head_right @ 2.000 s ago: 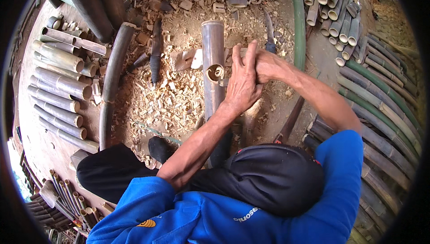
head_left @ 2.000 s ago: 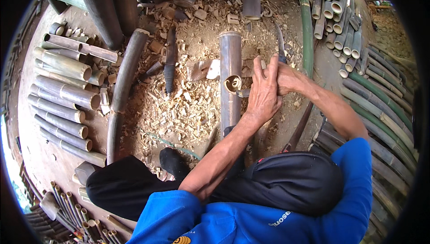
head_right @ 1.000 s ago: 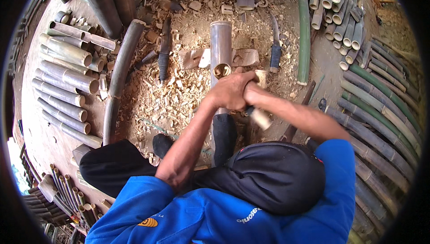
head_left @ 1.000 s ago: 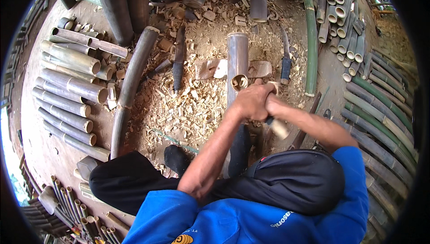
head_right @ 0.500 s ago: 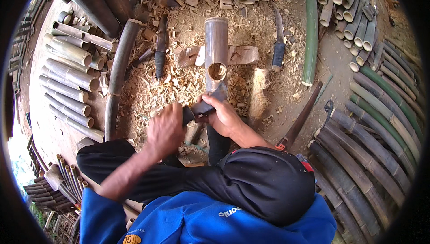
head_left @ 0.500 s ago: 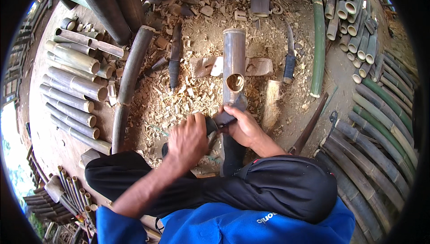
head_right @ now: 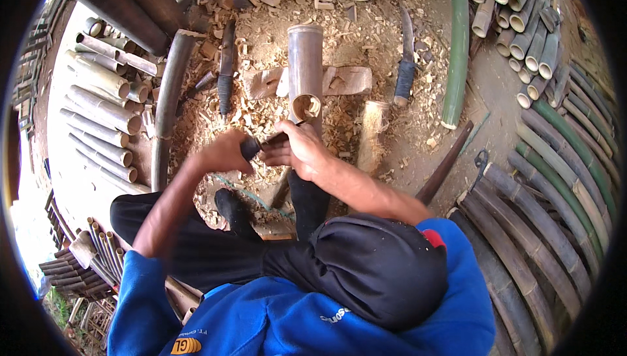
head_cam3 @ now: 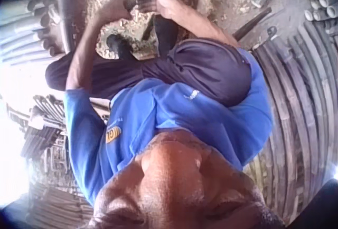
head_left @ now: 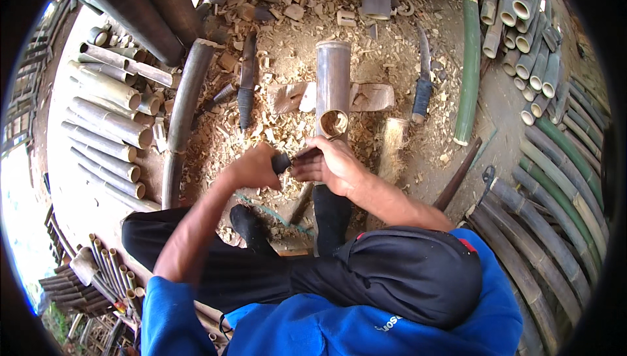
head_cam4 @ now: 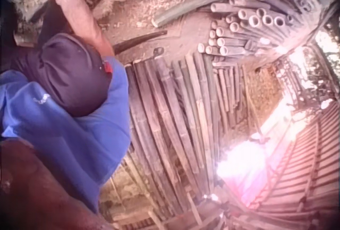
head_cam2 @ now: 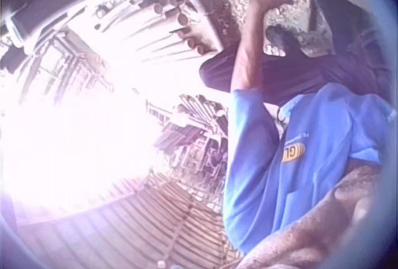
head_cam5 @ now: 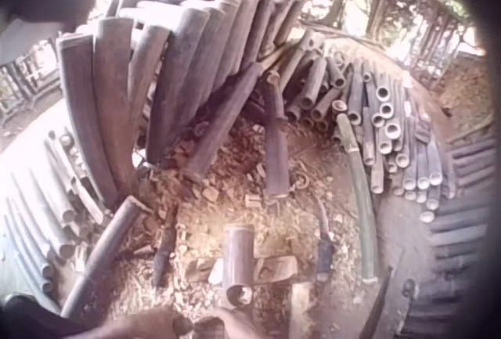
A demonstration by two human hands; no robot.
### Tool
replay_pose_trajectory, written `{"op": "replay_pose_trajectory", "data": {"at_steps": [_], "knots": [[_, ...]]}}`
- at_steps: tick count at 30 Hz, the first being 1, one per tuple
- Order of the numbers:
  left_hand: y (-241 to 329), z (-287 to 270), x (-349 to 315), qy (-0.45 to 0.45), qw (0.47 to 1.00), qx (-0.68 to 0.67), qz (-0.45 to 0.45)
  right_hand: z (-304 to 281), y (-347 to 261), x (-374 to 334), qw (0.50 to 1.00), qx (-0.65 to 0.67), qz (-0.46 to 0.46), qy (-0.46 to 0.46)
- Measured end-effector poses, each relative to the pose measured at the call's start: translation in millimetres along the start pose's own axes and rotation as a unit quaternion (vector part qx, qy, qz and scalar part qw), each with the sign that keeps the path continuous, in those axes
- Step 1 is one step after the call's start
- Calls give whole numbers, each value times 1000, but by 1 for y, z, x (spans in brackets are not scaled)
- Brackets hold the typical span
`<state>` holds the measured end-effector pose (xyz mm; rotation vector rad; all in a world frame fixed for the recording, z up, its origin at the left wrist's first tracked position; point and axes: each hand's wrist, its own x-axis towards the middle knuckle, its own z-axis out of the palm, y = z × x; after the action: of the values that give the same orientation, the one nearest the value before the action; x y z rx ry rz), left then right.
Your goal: The person carves a hole into a bamboo pole by positioning a knife against the wood and striking the back of the blade with a bamboo piece. They refine the interior and edges of the hole using the knife blade and clear away wood shavings by hand.
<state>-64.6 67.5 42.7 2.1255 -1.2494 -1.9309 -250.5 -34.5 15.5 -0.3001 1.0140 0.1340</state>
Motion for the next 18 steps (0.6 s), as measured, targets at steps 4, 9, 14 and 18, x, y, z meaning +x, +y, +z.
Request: {"op": "replay_pose_trajectory", "data": {"at_steps": [4,9,14,18], "knots": [[46,140,-2,170,958,-231,-33,-25,-33,-19,945,-318,50,52],[58,134,-3,233,968,-93,-22,-58,-25,-18,974,-221,-21,-53],[97,-23,-62,140,921,364,9,-18,26,-4,940,243,-6,-241],[75,-65,-28,64,940,329,68,3,17,-9,941,267,-63,-197]]}}
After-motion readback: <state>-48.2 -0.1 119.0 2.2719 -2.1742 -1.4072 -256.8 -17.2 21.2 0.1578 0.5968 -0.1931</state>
